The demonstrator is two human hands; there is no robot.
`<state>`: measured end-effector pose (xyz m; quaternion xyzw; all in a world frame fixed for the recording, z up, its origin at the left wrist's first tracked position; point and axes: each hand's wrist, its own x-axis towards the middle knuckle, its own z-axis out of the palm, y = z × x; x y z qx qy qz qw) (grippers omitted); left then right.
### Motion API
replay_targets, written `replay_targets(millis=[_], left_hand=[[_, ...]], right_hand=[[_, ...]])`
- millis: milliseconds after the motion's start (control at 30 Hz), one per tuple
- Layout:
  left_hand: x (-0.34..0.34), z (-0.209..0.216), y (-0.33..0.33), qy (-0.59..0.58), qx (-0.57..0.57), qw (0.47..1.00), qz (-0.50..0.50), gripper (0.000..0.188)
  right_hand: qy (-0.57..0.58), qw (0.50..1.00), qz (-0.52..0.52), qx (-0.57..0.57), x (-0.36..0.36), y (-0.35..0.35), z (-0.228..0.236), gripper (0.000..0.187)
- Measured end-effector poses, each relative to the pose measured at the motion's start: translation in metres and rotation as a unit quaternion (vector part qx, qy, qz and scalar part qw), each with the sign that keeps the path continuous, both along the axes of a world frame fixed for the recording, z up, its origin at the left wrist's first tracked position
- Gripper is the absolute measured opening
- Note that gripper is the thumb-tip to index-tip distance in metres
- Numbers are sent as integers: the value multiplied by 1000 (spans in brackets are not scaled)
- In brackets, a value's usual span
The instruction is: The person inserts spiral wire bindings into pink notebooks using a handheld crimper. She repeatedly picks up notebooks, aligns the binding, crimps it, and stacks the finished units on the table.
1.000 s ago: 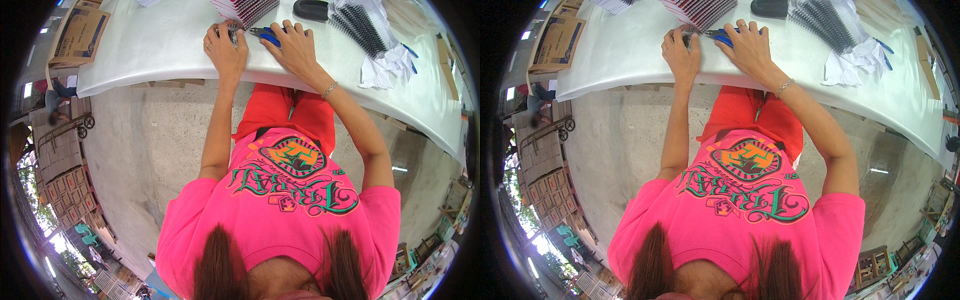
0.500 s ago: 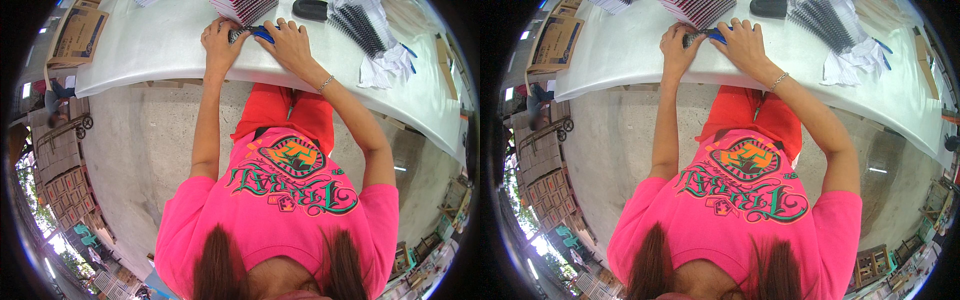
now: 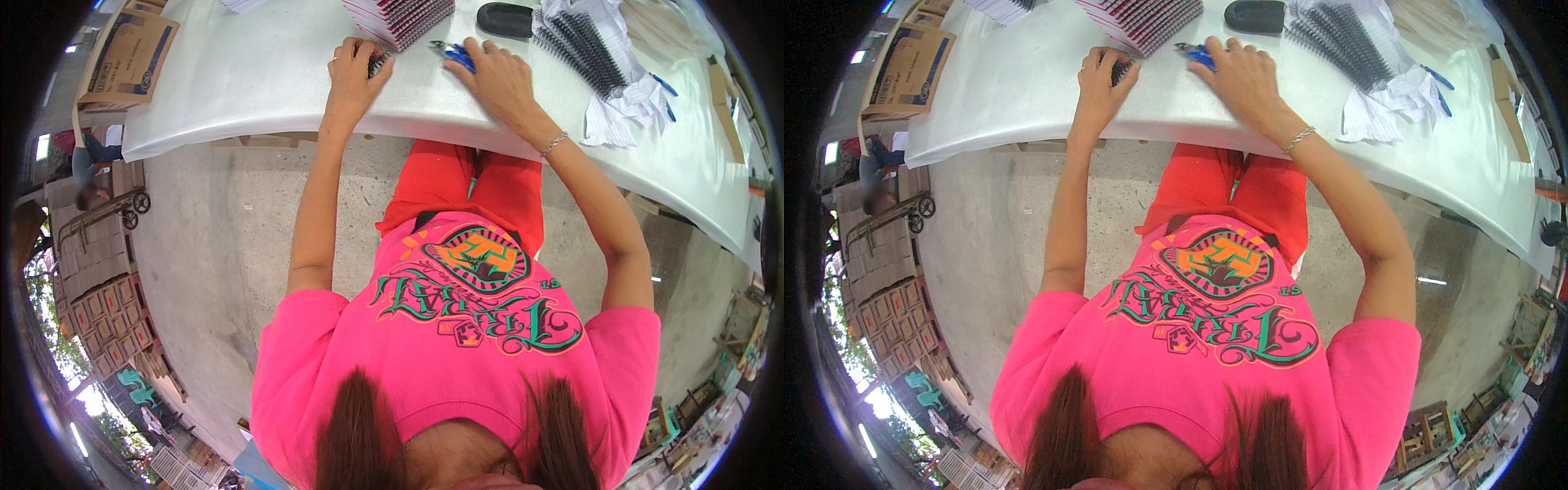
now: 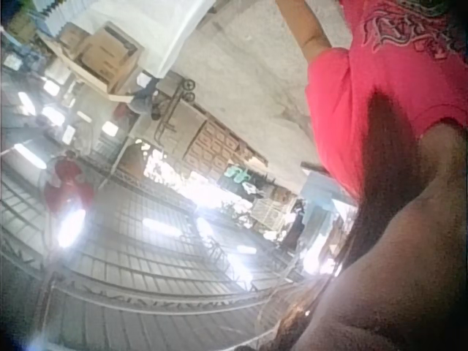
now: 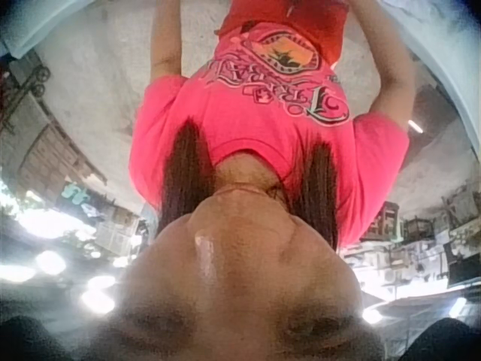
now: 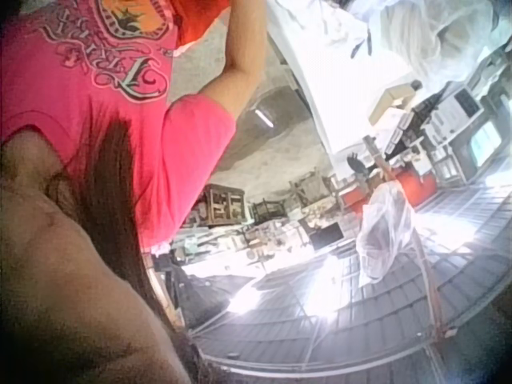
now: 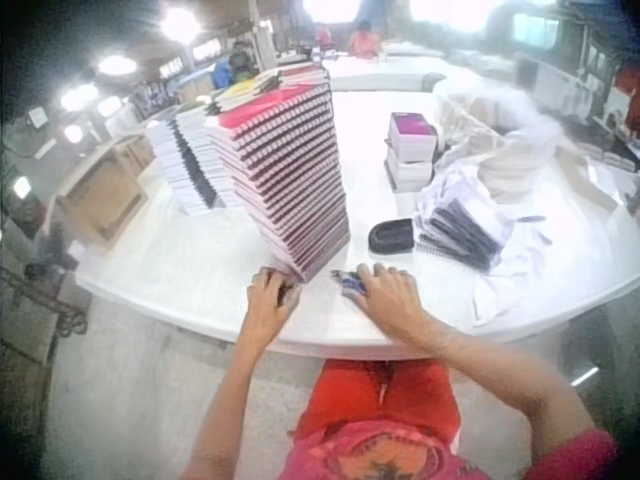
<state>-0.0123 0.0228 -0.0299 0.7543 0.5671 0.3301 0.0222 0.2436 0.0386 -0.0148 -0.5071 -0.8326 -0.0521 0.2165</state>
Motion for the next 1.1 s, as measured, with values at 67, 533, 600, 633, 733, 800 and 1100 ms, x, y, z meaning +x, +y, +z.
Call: replay_targets(millis=[67, 533, 600, 633, 733, 800, 1100], left_hand=[[-2, 3, 1, 7, 6, 1000, -11, 26], [7, 19, -6, -7, 101, 995, 7, 18], [20, 24, -9, -55, 110, 992, -18, 18], [31, 27, -11, -88, 116, 988, -42, 18], [68, 43, -19, -99, 111, 984, -102, 20], [86, 42, -16, -58, 106, 983, -141, 22], [126, 45, -8, -4, 89, 968, -233, 44]], right_hand=[[-16, 1000, -23, -7, 17, -1, 3, 56], [470, 864, 85, -156, -24, -26, 6, 38], [593, 725, 89, -340, -39, -35, 7, 41], [672, 601, 112, -418, -43, -36, 0, 48], [761, 138, 219, -595, -37, -35, -5, 50], [778, -2, 220, -588, -33, -39, 0, 51], [833, -4, 252, -492, 9, -36, -20, 36]])
